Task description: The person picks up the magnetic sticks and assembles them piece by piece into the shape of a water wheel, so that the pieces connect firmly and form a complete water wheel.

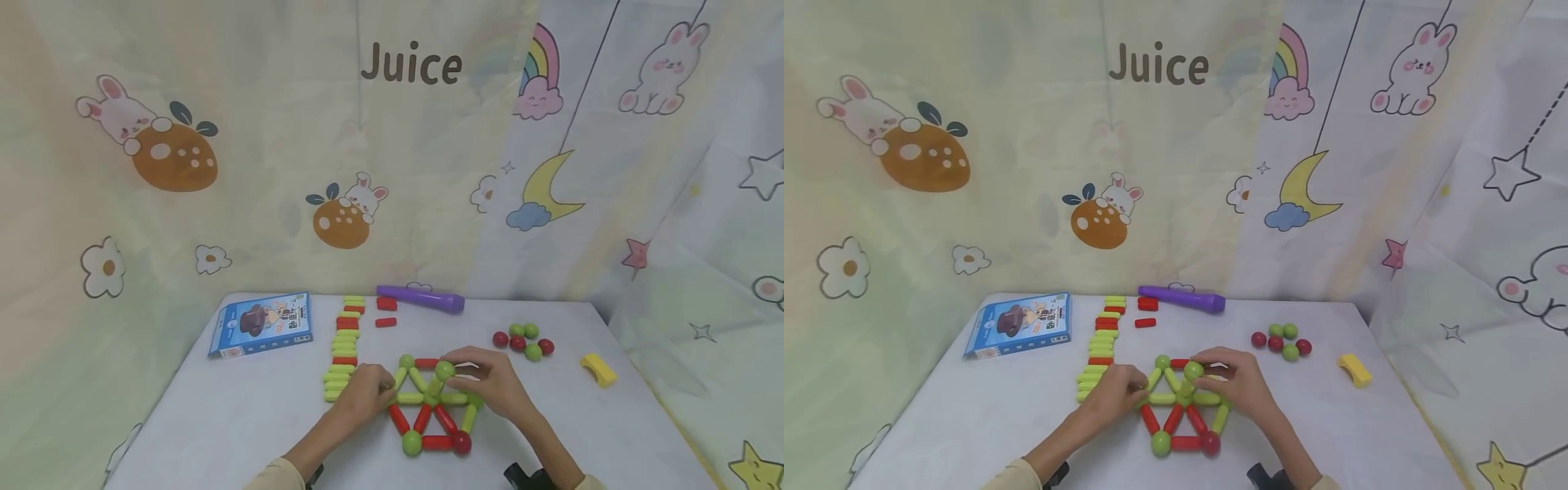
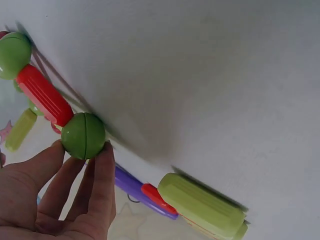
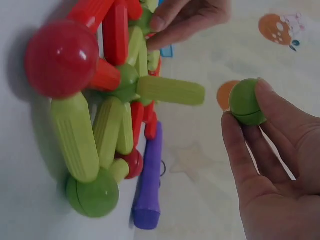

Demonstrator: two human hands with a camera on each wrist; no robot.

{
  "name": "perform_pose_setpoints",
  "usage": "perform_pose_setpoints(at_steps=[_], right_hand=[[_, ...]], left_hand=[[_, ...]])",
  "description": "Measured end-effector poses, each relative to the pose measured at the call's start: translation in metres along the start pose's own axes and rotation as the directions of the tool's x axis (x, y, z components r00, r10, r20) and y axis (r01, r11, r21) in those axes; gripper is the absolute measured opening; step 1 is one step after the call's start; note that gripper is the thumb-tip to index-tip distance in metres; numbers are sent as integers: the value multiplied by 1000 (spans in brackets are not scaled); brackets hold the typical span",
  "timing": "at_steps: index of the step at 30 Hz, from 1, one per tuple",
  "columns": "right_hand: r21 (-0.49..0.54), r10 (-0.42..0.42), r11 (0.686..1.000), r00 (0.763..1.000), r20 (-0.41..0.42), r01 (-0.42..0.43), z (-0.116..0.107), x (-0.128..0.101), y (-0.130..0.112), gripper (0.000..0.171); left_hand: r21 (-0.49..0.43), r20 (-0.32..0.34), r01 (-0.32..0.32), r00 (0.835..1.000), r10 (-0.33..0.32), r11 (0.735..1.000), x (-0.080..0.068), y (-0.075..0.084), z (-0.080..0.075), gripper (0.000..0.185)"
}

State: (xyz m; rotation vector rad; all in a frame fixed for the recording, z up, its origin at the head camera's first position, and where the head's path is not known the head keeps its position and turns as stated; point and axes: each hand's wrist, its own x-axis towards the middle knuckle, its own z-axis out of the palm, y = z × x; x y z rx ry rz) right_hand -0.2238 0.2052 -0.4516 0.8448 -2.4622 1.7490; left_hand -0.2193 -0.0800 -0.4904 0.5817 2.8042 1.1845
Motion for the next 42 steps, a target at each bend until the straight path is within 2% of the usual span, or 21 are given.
perform_pose_setpoints(at_steps=[11, 16, 18, 20, 22, 24, 26, 28, 31, 33, 36, 39, 42], right_hand=[[-52, 42, 998, 998, -40, -44, 5, 6, 16, 37], [-66, 67, 995, 997, -38, -69, 3, 5, 17, 42], [-45, 77, 996, 996, -35, -79, 0, 1, 18, 47], [-32, 98, 995, 995, -32, -99, -2, -6, 23, 50], [-3, 112, 994, 993, -27, -112, -4, -15, 29, 53], [19, 105, 994, 994, -6, -105, -3, -25, 37, 53], [35, 79, 996, 997, 17, -80, -1, -34, 45, 54], [55, 46, 997, 998, 43, -49, 3, -38, 50, 54], [68, 14, 998, 999, 50, -18, 8, -38, 53, 52], [63, 1, 998, 999, 46, -4, 10, -35, 51, 50], [38, -5, 999, 1000, 26, 4, 8, -31, 48, 46], [10, 7, 1000, 1000, -2, -7, 2, -29, 45, 43], [-13, 22, 1000, 999, -35, -22, -6, -30, 45, 41]], left_hand=[[2, -25, -7, 1000, 7, 1000, 5, 8, 5, 13], [-15, 15, 24, 1000, -24, 1000, 10, 10, 0, 19], [-20, 35, 43, 998, -43, 999, 20, 9, -5, 23], [-9, 22, 39, 999, -39, 999, 35, 7, -11, 26], [37, -22, 14, 1000, -13, 999, 56, 0, -15, 29], [124, -77, -7, 997, 17, 992, 76, -10, -19, 29], [215, -109, 23, 994, 0, 976, 92, -20, -21, 27], [314, -120, 63, 992, -26, 947, 105, -31, -22, 18], [396, -115, 120, 990, -81, 910, 114, -41, -22, 8], [419, -116, 135, 989, -94, 898, 116, -44, -21, 8], [366, -134, 132, 987, -88, 921, 109, -40, -20, 5], [258, -150, 118, 985, -81, 959, 92, -24, -19, 6], [137, -157, 101, 984, -79, 985, 66, 2, -20, 14]])
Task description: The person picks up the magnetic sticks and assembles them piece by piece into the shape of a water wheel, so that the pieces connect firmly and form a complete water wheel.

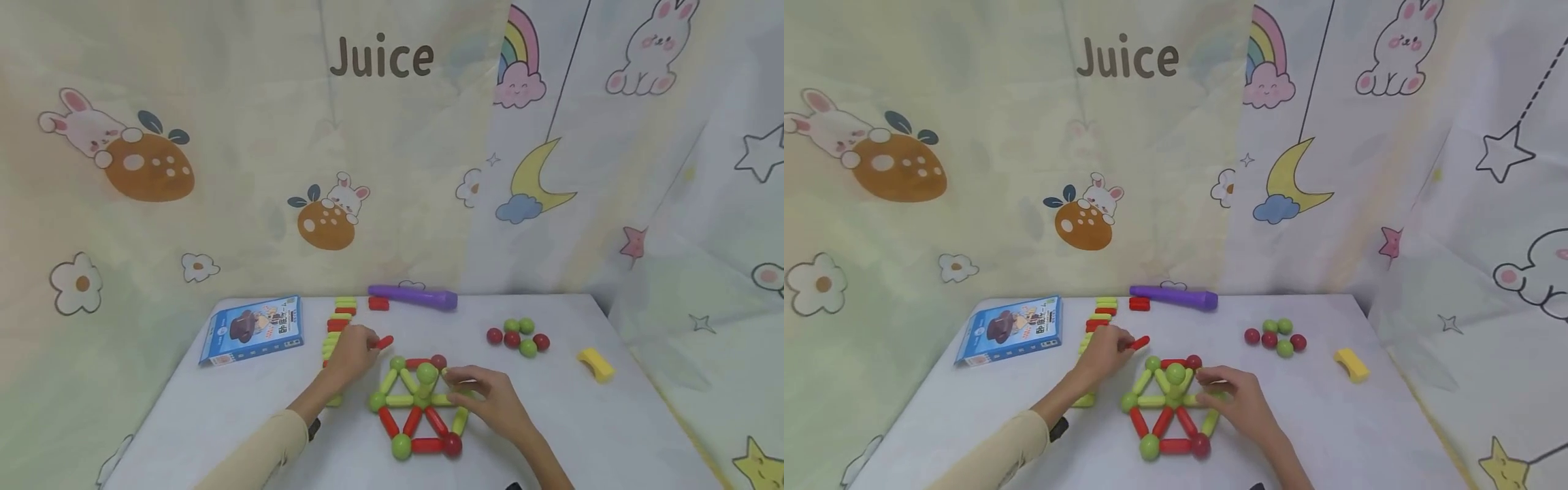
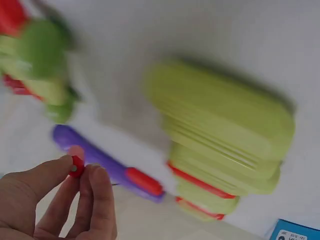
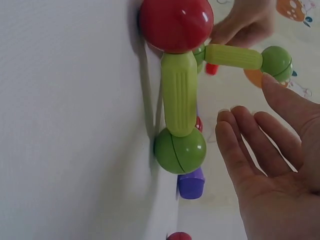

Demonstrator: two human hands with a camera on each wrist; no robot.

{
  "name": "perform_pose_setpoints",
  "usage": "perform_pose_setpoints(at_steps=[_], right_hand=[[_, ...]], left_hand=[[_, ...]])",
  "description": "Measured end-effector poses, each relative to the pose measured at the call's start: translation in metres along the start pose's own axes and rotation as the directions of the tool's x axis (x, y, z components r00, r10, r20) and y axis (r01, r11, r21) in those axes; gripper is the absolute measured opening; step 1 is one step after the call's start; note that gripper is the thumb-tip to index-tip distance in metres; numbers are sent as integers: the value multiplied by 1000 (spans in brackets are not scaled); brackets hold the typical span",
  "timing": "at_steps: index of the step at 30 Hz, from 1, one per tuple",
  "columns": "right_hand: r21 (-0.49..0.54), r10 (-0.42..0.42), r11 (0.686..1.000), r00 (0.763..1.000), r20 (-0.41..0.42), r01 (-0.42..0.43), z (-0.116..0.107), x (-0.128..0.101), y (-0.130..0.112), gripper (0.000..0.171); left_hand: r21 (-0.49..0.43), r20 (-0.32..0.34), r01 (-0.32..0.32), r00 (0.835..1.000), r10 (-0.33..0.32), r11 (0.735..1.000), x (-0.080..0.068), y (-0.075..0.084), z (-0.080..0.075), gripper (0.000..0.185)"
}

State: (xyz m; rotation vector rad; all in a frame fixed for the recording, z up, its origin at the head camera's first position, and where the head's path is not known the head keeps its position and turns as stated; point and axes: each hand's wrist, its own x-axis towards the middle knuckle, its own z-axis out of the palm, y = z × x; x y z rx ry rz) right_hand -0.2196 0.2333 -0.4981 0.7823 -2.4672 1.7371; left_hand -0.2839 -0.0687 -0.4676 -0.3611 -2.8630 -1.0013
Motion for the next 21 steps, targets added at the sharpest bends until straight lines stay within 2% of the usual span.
perform_pose_setpoints(at_steps=[2, 5, 9, 13, 17, 21], right_hand=[[-28, 9, 1000, 1000, -25, -10, -3, -2, -1, 40], [-49, 5, 999, 998, -64, -8, -6, -5, 0, 38], [-61, -16, 998, 996, -88, 10, -5, -4, 1, 37], [-67, -28, 997, 998, -64, 24, 3, -1, -2, 40], [-60, -16, 998, 999, -43, 14, 13, 2, -7, 41], [-75, 5, 997, 998, -55, -9, 22, 1, -12, 38]], left_hand=[[-76, -2, 4, 1000, -4, 997, -25, 17, -7, 19], [-132, -16, -35, 999, 33, 991, -59, 40, -15, 19], [-164, -44, -79, 996, 72, 983, -87, 62, -18, 20], [-188, -69, -102, 993, 91, 977, -97, 72, -10, 22], [-161, -99, -120, 989, 105, 980, -101, 76, -1, 19], [-135, -116, -145, 985, 130, 980, -106, 79, 4, 16]])
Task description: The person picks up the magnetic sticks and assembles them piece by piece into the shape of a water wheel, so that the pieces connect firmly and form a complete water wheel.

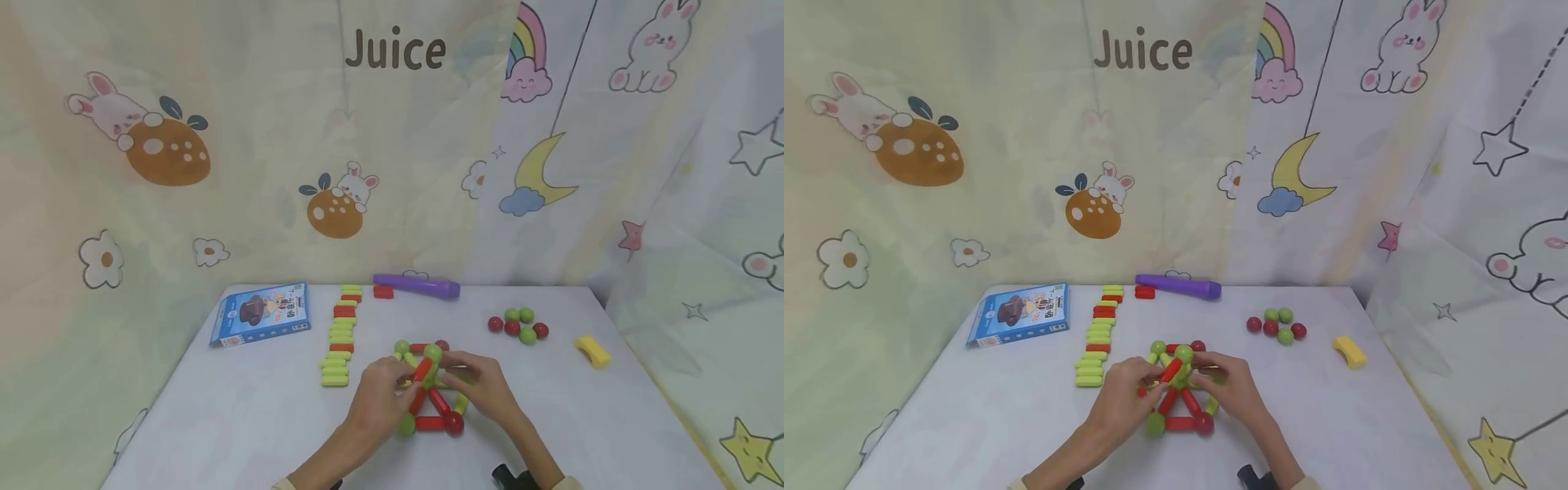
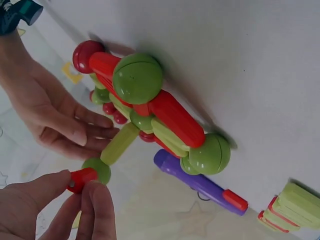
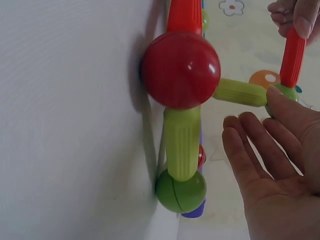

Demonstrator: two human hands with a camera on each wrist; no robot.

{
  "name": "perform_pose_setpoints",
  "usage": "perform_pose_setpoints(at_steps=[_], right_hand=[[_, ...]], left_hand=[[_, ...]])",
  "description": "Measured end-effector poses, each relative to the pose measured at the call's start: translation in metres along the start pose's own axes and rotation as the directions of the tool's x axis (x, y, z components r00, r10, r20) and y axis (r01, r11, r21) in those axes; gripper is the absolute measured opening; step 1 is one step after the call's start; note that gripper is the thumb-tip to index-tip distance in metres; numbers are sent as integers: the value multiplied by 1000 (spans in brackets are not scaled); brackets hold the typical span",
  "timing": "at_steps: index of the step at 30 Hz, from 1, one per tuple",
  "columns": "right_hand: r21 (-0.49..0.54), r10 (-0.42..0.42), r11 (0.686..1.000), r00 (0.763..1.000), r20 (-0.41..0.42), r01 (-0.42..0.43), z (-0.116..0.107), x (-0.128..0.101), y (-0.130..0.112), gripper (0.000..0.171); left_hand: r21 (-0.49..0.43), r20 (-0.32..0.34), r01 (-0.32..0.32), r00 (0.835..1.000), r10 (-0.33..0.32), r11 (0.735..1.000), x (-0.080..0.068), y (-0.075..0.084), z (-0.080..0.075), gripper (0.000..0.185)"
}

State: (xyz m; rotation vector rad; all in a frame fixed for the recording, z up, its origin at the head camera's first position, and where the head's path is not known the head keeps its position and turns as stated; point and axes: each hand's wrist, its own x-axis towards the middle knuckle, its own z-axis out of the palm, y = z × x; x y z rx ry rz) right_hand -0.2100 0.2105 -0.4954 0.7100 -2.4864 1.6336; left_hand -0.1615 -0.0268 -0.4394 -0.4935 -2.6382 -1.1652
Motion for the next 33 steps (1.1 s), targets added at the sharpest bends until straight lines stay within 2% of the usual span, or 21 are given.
perform_pose_setpoints(at_steps=[6, 9, 12, 14, 17, 19, 21, 23, 25, 27, 33], right_hand=[[-36, 14, 999, 1000, -28, -15, 3, 4, -4, 36], [-47, 20, 999, 999, -30, -21, 1, 6, -5, 36], [-43, 32, 999, 999, -26, -33, -2, 6, -5, 36], [-40, 45, 998, 999, -26, -46, -5, 5, -5, 36], [-26, 62, 998, 997, -35, -63, -6, 0, -4, 38], [-12, 71, 997, 997, -41, -71, -8, -5, -2, 40], [10, 71, 997, 996, -50, -71, -11, -11, 2, 41], [38, 44, 998, 998, -53, -42, -13, -16, 5, 40], [58, -3, 998, 998, -55, 7, -14, -19, 8, 39], [69, -40, 997, 998, -57, 44, -16, -20, 10, 38], [91, -24, 996, 999, -41, 27, -14, -20, 10, 40]], left_hand=[[-17, 21, -20, 1000, 21, 1000, 1, 1, -2, 17], [-94, 66, -9, 998, 15, 996, 6, -4, -8, 19], [-175, 85, -3, 996, 18, 985, 23, -21, -20, 21], [-190, 61, -6, 998, 18, 982, 44, -40, -26, 20], [-75, 17, -24, 1000, 25, 997, 87, -77, -26, 19], [39, 21, -8, 1000, 8, 999, 116, -102, -20, 21], [150, 46, 15, 999, -22, 989, 141, -121, -10, 22], [235, 74, 39, 996, -58, 971, 159, -133, -3, 19], [306, 90, 56, 992, -88, 950, 172, -139, 4, 17], [364, 95, 48, 991, -88, 930, 182, -140, 9, 16], [524, 109, -16, 993, -48, 852, 187, -143, 17, 14]])
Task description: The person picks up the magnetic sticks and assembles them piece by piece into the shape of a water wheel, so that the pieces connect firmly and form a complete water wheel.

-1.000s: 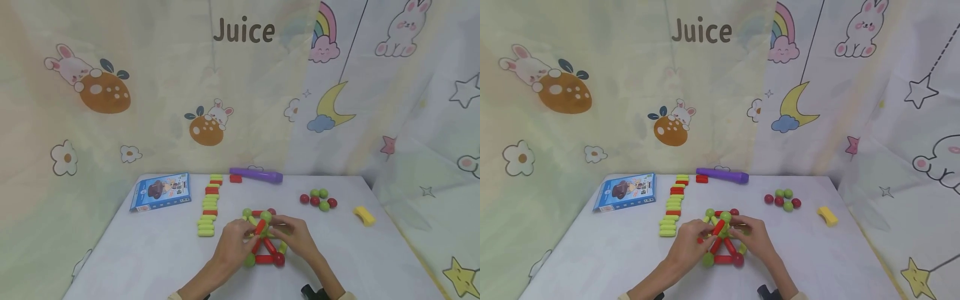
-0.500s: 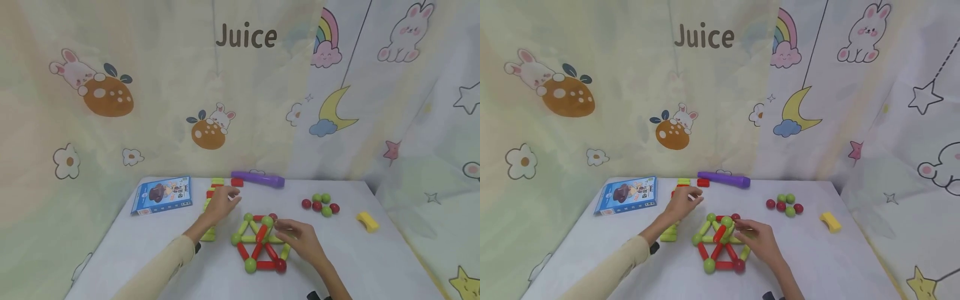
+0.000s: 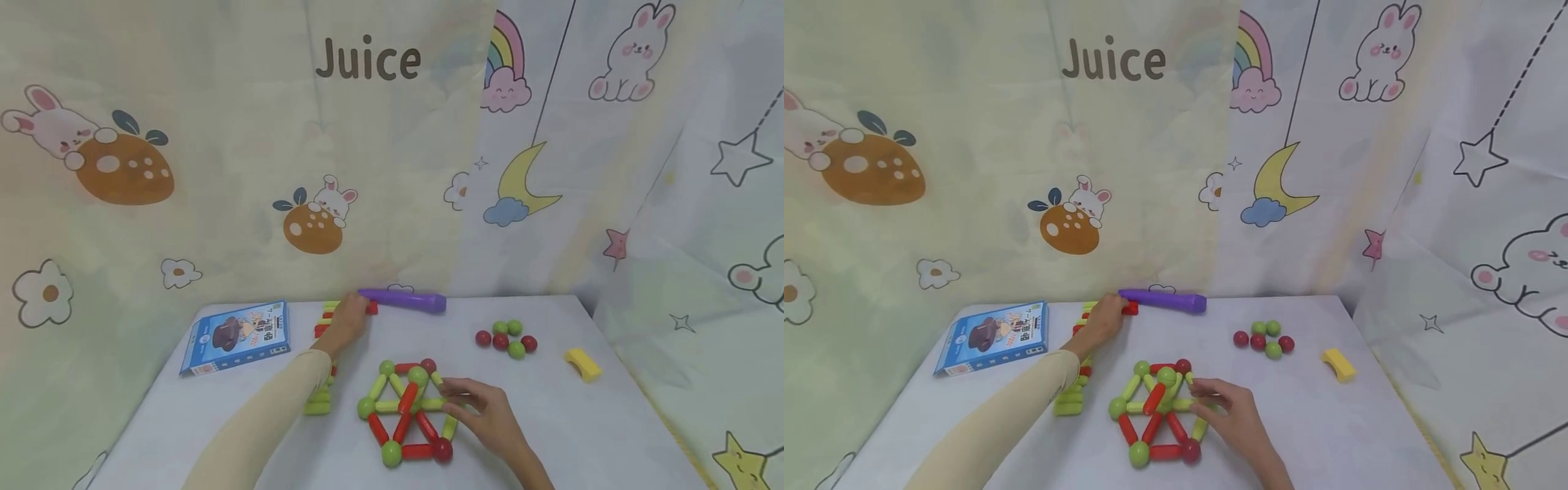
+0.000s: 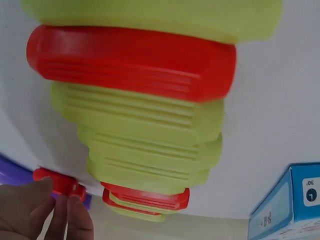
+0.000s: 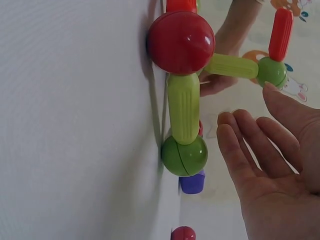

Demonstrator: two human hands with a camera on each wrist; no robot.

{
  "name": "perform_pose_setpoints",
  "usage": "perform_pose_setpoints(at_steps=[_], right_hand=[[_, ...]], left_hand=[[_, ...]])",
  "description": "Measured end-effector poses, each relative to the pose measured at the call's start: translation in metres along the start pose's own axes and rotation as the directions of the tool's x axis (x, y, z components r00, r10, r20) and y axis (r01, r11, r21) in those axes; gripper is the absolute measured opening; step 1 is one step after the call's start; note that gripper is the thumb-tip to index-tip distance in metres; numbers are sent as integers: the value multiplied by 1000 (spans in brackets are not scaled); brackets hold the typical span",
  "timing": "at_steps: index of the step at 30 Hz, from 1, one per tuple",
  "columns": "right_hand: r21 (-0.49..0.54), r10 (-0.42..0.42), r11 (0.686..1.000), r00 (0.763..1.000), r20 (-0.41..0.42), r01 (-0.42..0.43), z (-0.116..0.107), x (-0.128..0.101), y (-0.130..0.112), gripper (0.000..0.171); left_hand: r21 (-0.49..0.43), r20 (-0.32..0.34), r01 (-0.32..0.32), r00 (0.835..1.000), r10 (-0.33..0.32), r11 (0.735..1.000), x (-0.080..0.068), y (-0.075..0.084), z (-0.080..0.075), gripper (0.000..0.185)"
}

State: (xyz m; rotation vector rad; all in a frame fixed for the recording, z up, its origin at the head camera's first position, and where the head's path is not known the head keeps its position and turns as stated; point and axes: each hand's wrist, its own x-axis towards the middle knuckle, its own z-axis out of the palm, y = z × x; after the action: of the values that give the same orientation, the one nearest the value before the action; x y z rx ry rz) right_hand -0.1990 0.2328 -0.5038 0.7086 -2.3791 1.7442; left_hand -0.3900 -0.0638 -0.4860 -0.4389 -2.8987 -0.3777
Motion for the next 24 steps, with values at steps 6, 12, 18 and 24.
perform_pose_setpoints(at_steps=[6, 12, 18, 24], right_hand=[[2, 37, 999, 999, 1, -37, 1, -2, -3, 42], [-21, 68, 997, 998, -9, -68, 0, -4, -1, 42], [-37, 93, 995, 995, -22, -93, -4, -8, 3, 42], [-55, 56, 997, 997, -48, -58, -3, -6, 5, 41]], left_hand=[[-1, 27, 5, 1000, -5, 1000, -2, -2, 9, 17], [-93, 6, -23, 1000, 24, 995, -20, 2, 3, 8], [-449, 28, -44, 998, 63, 893, -75, 24, -32, 18], [-666, 137, 73, 990, 26, 742, -151, 43, -60, 16]])
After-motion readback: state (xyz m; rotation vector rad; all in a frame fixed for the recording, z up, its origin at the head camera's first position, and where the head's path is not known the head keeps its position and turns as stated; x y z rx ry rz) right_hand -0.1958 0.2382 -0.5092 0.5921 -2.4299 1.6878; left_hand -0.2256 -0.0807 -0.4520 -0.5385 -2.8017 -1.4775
